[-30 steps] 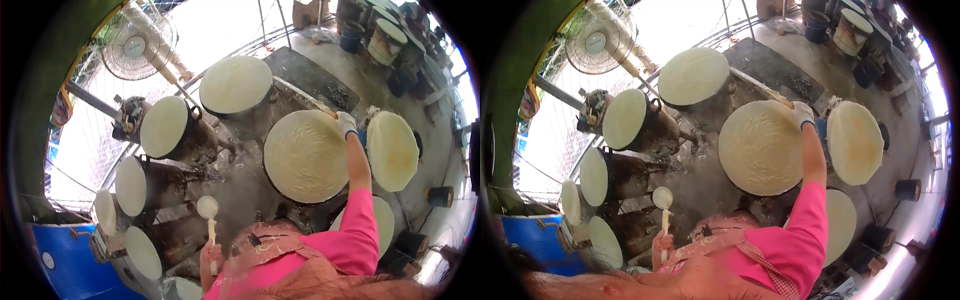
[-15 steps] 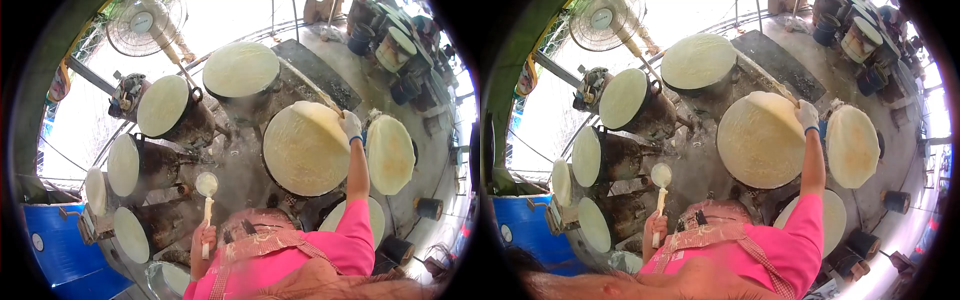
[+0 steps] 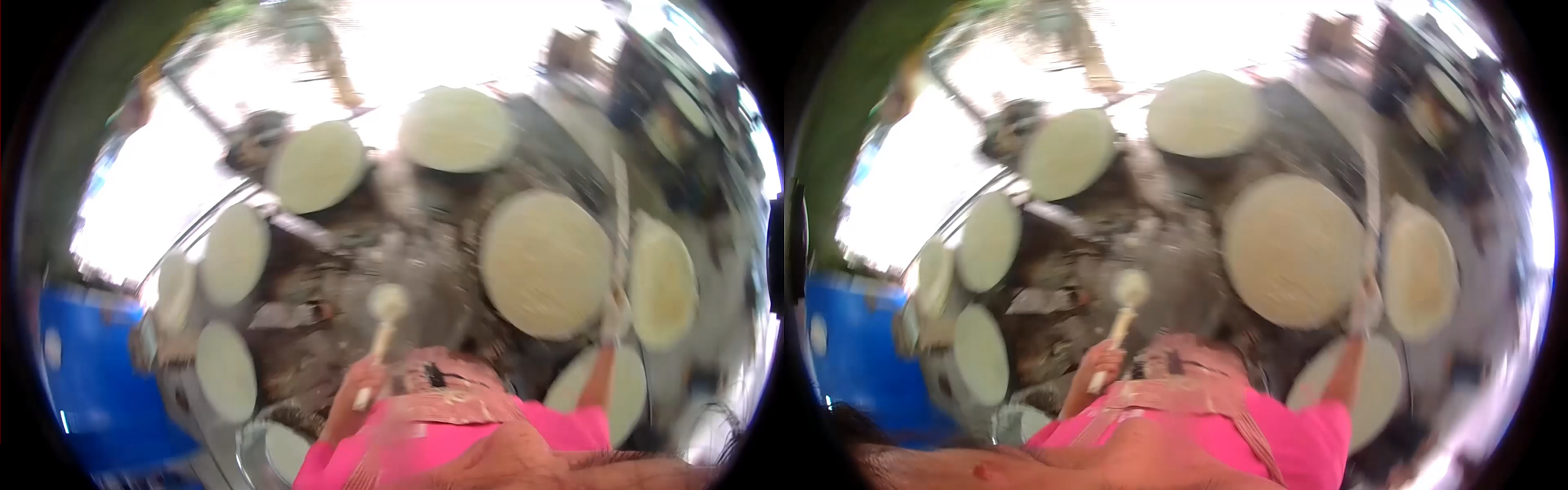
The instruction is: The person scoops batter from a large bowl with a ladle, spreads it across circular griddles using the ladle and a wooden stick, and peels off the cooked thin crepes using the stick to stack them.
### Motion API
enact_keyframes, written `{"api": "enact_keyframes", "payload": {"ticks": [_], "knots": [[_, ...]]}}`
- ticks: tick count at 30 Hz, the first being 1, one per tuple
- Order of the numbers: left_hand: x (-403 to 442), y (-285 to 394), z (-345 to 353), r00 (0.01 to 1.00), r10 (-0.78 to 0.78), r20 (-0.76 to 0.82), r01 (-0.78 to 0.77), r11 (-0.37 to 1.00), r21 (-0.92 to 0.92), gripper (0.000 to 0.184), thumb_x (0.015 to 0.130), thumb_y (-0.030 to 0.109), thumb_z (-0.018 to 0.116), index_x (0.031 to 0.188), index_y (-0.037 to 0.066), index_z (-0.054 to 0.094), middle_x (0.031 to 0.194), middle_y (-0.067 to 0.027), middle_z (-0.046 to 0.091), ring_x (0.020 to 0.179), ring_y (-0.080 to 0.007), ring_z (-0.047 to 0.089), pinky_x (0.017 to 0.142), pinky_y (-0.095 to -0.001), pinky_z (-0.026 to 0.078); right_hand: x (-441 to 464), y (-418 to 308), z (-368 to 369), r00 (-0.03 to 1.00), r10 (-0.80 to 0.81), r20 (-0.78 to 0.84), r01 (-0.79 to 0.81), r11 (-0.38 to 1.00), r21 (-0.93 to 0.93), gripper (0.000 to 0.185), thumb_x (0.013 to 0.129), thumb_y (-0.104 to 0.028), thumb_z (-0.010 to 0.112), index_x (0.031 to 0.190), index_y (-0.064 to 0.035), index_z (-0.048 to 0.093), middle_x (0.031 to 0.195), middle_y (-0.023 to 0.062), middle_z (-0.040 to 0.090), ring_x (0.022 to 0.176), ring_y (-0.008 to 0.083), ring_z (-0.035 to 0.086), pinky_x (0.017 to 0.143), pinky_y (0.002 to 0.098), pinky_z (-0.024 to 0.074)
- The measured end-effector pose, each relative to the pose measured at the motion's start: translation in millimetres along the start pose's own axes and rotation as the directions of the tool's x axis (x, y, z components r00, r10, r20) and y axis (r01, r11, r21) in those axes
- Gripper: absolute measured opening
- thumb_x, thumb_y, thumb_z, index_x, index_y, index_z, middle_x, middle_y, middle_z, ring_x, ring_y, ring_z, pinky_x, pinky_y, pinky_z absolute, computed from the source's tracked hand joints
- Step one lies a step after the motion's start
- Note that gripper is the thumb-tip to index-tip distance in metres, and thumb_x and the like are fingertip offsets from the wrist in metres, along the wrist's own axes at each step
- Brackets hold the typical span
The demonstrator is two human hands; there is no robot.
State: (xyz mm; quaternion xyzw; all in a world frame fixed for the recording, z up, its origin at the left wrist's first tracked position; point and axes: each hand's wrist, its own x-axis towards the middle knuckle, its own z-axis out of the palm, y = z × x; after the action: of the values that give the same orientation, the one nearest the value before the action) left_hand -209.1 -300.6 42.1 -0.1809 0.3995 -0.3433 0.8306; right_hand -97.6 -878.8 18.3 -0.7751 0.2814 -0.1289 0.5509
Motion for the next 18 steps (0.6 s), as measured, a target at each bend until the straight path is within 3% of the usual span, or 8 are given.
{"api": "enact_keyframes", "payload": {"ticks": [1, 3, 4, 6, 9, 11, 14, 18], "knots": [[-1, 8, 1, 1.000, -0.006, 0.011, 0.006, 0.998, 0.059, 0.037, 0.096, 0.029, 0.049, 0.069, 0.008, 0.036, 0.052, 0.0030, 0.032, 0.038, -0.0060, 0.032, 0.031, -0.0216, 0.029, -42, -27, 11, 0.992, 0.020, 0.125, -0.044, 0.981, 0.187, 0.039, 0.088, -0.013, 0.052, 0.123, 0.0034, 0.053, 0.110, 0.0113, 0.062, 0.103, 0.0193, 0.057, 0.087, 0.0298, 0.0461], [-13, 21, 4, 0.999, -0.027, 0.017, 0.026, 0.994, 0.103, 0.036, 0.095, 0.028, 0.050, 0.070, 0.008, 0.036, 0.052, 0.0034, 0.032, 0.038, -0.0048, 0.031, 0.030, -0.0204, 0.028, -70, 3, 40, 0.990, -0.083, 0.113, 0.077, 0.996, 0.054, 0.037, 0.091, -0.016, 0.051, 0.121, 0.0046, 0.051, 0.108, 0.0136, 0.063, 0.095, 0.0212, 0.061, 0.081, 0.0324, 0.0493], [-20, 27, 0, 0.999, -0.033, 0.037, 0.029, 0.995, 0.095, 0.035, 0.095, 0.027, 0.051, 0.070, 0.008, 0.035, 0.052, 0.0036, 0.032, 0.038, -0.0042, 0.031, 0.029, -0.0199, 0.027, -78, 26, 63, 0.988, 0.156, 0.016, -0.157, 0.987, 0.038, 0.034, 0.091, -0.020, 0.053, 0.113, 0.0060, 0.056, 0.103, 0.0151, 0.065, 0.092, 0.0217, 0.061, 0.080, 0.0326, 0.0491], [-42, 46, -16, 0.988, 0.056, 0.145, -0.081, 0.982, 0.172, 0.032, 0.096, 0.023, 0.051, 0.072, 0.009, 0.036, 0.058, 0.0051, 0.032, 0.043, -0.0033, 0.031, 0.032, -0.0187, 0.027, -103, 34, 110, 0.979, -0.101, 0.176, 0.176, 0.852, -0.493, 0.033, 0.089, -0.023, 0.058, 0.102, 0.0076, 0.062, 0.095, 0.0189, 0.066, 0.087, 0.0246, 0.062, 0.078, 0.0355, 0.0488], [-79, 38, -25, 0.924, 0.341, 0.175, -0.381, 0.865, 0.326, 0.028, 0.097, 0.022, 0.049, 0.074, 0.010, 0.037, 0.060, 0.0054, 0.031, 0.044, -0.0024, 0.030, 0.032, -0.0178, 0.026, -99, 99, 222, 0.875, -0.244, 0.419, 0.326, 0.935, -0.136, 0.032, 0.083, -0.023, 0.065, 0.096, 0.0063, 0.064, 0.087, 0.0190, 0.067, 0.079, 0.0294, 0.063, 0.074, 0.0400, 0.0490], [-102, 44, -58, 0.880, 0.394, 0.266, -0.455, 0.861, 0.228, 0.030, 0.097, 0.022, 0.049, 0.071, 0.012, 0.038, 0.057, 0.0065, 0.029, 0.044, -0.0027, 0.029, 0.034, -0.0180, 0.025, -165, 15, 291, 0.780, -0.295, 0.552, 0.402, 0.912, -0.080, 0.027, 0.082, -0.020, 0.066, 0.093, 0.0040, 0.065, 0.078, 0.0146, 0.065, 0.070, 0.0249, 0.060, 0.068, 0.0369, 0.0479], [-131, 28, -109, 0.782, 0.541, 0.310, -0.575, 0.818, 0.025, 0.030, 0.097, 0.022, 0.050, 0.071, 0.012, 0.038, 0.057, 0.0066, 0.029, 0.044, -0.0027, 0.029, 0.034, -0.0181, 0.025, -230, -68, 358, 0.434, -0.210, 0.876, 0.412, 0.911, 0.014, 0.017, 0.082, -0.016, 0.062, 0.083, 0.0015, 0.062, 0.066, 0.0067, 0.055, 0.062, 0.0140, 0.050, 0.058, 0.0311, 0.0422], [-152, -9, -164, 0.608, 0.745, 0.276, -0.714, 0.664, -0.220, 0.031, 0.097, 0.022, 0.050, 0.070, 0.012, 0.038, 0.057, 0.0067, 0.029, 0.044, -0.0028, 0.029, 0.035, -0.0183, 0.026, -273, -88, 413, -0.012, -0.255, 0.967, 0.653, 0.731, 0.200, 0.018, 0.080, -0.015, 0.064, 0.079, 0.0010, 0.057, 0.061, 0.0047, 0.051, 0.057, 0.0124, 0.045, 0.054, 0.0328, 0.0403]]}}
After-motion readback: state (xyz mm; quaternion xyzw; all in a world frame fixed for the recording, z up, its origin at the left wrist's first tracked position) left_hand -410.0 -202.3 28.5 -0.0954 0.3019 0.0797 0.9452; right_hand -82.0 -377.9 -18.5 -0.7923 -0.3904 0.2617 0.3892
